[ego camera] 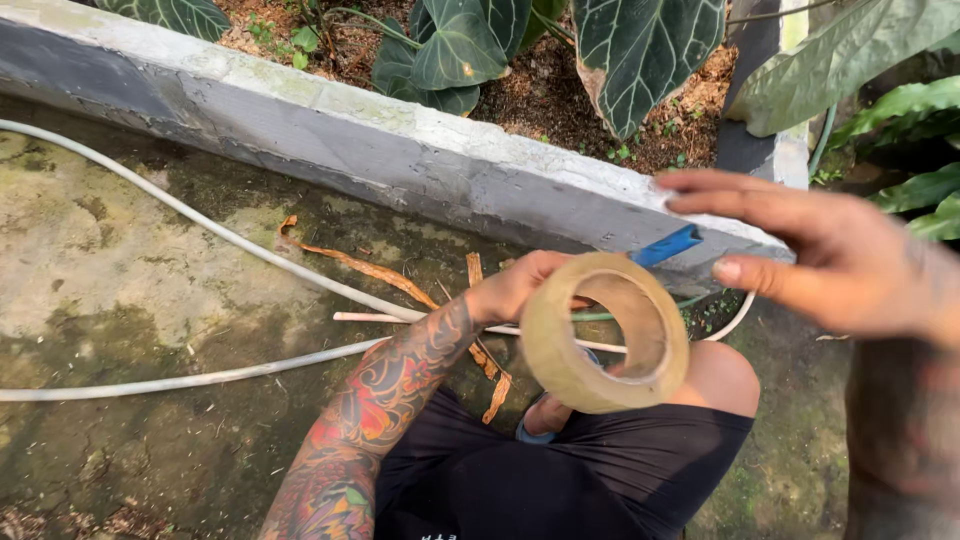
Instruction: The person sits on the ground and repairs a hose by inserting a blue connector into a white hose and wrapping the joint with clear tape. They then insert a wooden stick into the connector and wrap that joint with tape as well.
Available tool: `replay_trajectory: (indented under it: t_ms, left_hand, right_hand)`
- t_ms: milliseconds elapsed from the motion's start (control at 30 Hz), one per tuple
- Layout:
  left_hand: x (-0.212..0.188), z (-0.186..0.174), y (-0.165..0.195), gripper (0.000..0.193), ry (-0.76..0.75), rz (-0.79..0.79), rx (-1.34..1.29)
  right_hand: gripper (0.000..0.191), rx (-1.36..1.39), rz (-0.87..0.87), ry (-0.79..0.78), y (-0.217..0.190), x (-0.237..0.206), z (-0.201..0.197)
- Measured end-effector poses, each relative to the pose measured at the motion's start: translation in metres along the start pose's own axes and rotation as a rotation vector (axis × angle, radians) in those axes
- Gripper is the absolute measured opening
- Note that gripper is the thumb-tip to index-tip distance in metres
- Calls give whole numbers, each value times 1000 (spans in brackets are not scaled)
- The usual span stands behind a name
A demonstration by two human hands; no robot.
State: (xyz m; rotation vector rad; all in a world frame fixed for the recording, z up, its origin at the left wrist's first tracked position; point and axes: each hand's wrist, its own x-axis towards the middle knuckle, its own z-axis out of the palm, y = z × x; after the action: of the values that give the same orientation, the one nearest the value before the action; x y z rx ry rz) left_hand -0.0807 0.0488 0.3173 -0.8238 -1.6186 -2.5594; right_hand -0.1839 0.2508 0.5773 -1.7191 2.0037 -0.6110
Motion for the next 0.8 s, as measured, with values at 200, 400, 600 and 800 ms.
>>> replay_trajectory:
  t_ms: [200,400,600,800]
  left_hand:
    - [38,17,4,61,26,145,654]
    - [57,35,-5,69,214,286,994]
    - [60,34,-33,77,256,275,1246]
    - [72,29,-59,76,305,378,1222]
  right_hand:
    - [80,-507,377,766,-62,-44,102]
    - [61,-453,792,595,-42,-32,120]
    - [42,-17,786,560,39,-44,124]
    - [43,87,885,652,54,-41,127]
